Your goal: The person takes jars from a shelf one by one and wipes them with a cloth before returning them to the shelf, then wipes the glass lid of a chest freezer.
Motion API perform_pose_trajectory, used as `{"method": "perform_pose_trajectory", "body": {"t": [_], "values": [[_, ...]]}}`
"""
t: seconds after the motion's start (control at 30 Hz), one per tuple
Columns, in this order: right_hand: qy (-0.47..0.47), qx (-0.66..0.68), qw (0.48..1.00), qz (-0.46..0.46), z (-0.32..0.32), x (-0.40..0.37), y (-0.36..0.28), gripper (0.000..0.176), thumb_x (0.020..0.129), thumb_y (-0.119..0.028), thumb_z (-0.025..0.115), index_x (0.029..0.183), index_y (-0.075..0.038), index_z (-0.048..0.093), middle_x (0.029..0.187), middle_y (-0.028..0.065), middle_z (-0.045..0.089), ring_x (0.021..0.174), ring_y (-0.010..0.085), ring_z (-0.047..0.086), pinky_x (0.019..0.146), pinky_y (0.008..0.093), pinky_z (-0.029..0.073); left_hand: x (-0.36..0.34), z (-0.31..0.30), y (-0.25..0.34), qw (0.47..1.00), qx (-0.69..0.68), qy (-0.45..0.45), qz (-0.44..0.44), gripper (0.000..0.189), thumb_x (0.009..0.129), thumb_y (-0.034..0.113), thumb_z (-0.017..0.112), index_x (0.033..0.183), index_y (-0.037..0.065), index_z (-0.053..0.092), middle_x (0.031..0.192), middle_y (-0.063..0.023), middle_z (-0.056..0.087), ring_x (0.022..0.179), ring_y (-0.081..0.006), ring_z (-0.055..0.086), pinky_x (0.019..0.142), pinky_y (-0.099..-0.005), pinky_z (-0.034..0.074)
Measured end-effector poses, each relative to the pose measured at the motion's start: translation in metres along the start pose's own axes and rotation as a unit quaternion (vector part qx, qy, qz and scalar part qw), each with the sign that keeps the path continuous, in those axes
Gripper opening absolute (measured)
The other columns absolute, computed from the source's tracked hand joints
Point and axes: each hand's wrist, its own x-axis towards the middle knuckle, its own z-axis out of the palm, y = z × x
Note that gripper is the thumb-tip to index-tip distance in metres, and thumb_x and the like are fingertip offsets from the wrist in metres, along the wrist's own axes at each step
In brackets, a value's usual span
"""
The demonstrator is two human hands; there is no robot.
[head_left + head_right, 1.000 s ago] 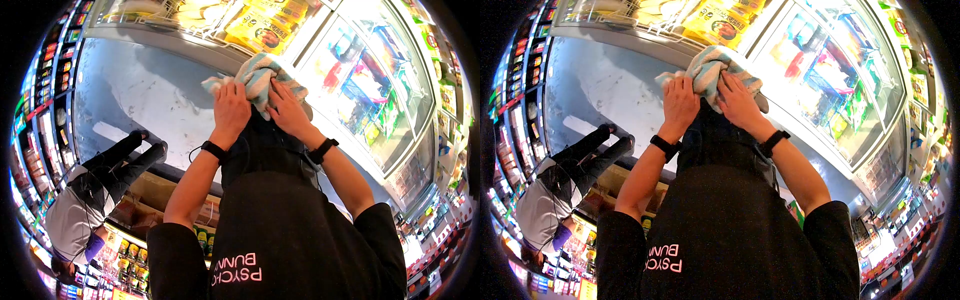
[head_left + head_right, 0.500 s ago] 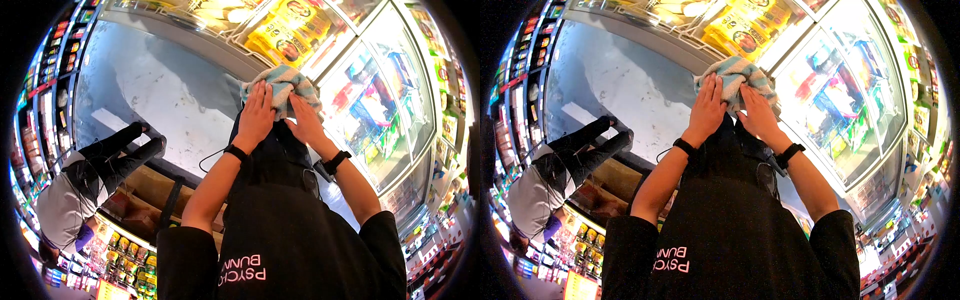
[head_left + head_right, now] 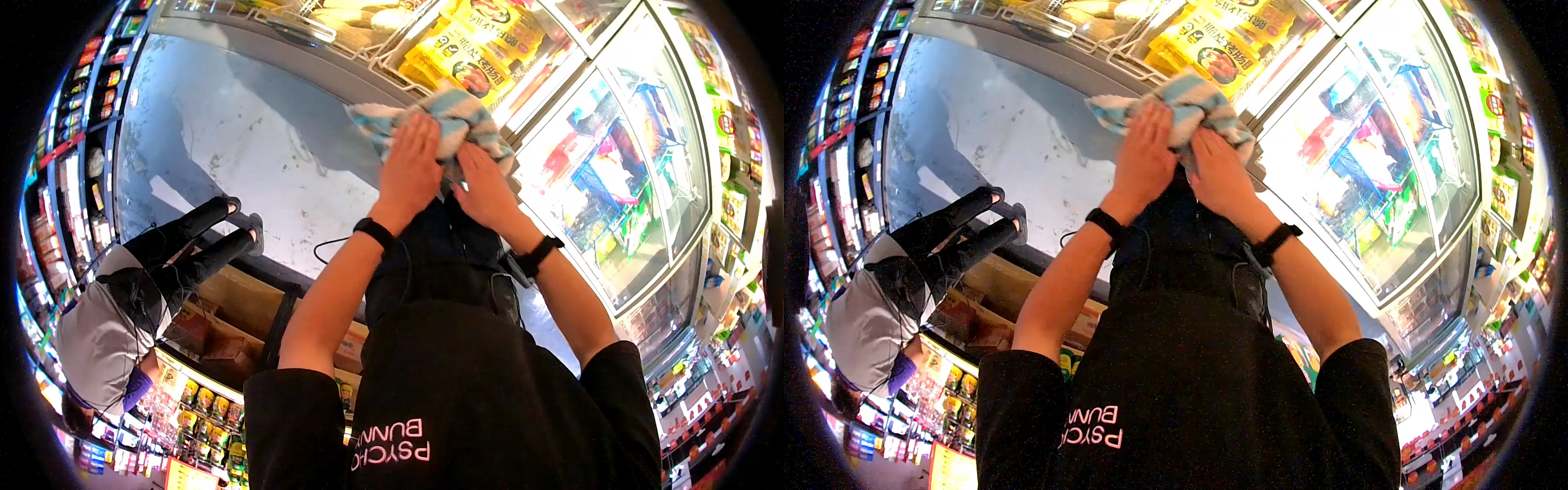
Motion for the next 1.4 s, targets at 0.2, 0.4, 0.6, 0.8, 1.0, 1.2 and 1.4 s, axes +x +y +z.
{"method": "perform_pose_trajectory", "body": {"t": [0.2,0.4,0.6,0.8,1.0,1.2,1.4], "values": [[-0.022,-0.03,0.999,-0.001,-0.002,-0.001,0.007,0.073,0.08,-0.01,0.071,0.143,0.008,0.04,0.144,0.0247,0.047,0.137,0.0381,0.042,0.115,0.0439,0.036,0.019,-0.011,-0.016,0.998,-0.043,-0.006,0.042,0.065,0.081,0.022,0.066,0.141,0.003,0.048,0.146,-0.0173,0.05,0.143,-0.0335,0.04,0.12,-0.0469,0.029],[-0.002,-0.003,0.999,-0.041,0.019,0.063,-0.022,0.082,0.078,-0.01,0.073,0.148,0.007,0.034,0.15,0.025,0.041,0.14,0.0392,0.038,0.117,0.0429,0.033,0.041,-0.033,-0.076,0.998,0.042,0.054,0.015,0.062,0.084,0.025,0.062,0.139,0.002,0.05,0.146,-0.0172,0.05,0.143,-0.033,0.04,0.12,-0.0477,0.028],[-0.014,-0.027,0.999,-0.018,0.017,0.04,-0.019,0.085,0.079,-0.012,0.074,0.149,0.008,0.032,0.154,0.0275,0.036,0.143,0.0404,0.037,0.118,0.0445,0.031,0.033,-0.028,-0.05,0.998,0.043,0.038,0.017,0.057,0.083,0.021,0.061,0.134,-0.002,0.05,0.14,-0.0196,0.051,0.141,-0.037,0.04,0.119,-0.0484,0.029],[-0.033,-0.04,0.998,0.031,0.004,0.0,-0.004,0.083,0.077,-0.01,0.074,0.148,0.008,0.034,0.151,0.0266,0.039,0.142,0.0402,0.037,0.117,0.0446,0.033,0.026,-0.011,-0.012,0.998,0.012,-0.03,0.046,0.056,0.08,0.022,0.066,0.129,-0.001,0.053,0.134,-0.0187,0.054,0.137,-0.0355,0.043,0.119,-0.0469,0.03],[0.017,-0.022,0.999,-0.025,0.015,0.032,-0.009,0.083,0.076,-0.015,0.074,0.147,0.007,0.036,0.151,0.0242,0.041,0.141,0.038,0.039,0.117,0.0436,0.033,0.045,-0.028,-0.04,0.998,0.047,0.026,0.042,0.049,0.078,0.024,0.066,0.118,-0.001,0.055,0.121,-0.0195,0.058,0.126,-0.0361,0.049,0.116,-0.047,0.033],[0.01,0.026,0.999,-0.023,0.008,0.022,-0.001,0.084,0.077,-0.01,0.072,0.151,0.002,0.033,0.154,0.0213,0.039,0.143,0.037,0.037,0.118,0.043,0.032,0.057,-0.028,-0.027,0.991,0.122,-0.043,0.022,0.042,0.077,0.026,0.063,0.108,-0.001,0.054,0.117,-0.02,0.059,0.121,-0.0358,0.051,0.115,-0.0506,0.031],[-0.024,0.043,0.999,-0.016,0.003,0.015,0.012,0.083,0.078,-0.009,0.071,0.152,0.0,0.033,0.155,0.0205,0.039,0.143,0.0369,0.038,0.117,0.0438,0.034,0.063,-0.029,-0.024,0.988,0.12,-0.083,0.057,0.04,0.076,0.027,0.063,0.103,-0.001,0.055,0.109,-0.0193,0.061,0.116,-0.036,0.054,0.115,-0.051,0.029]]}}
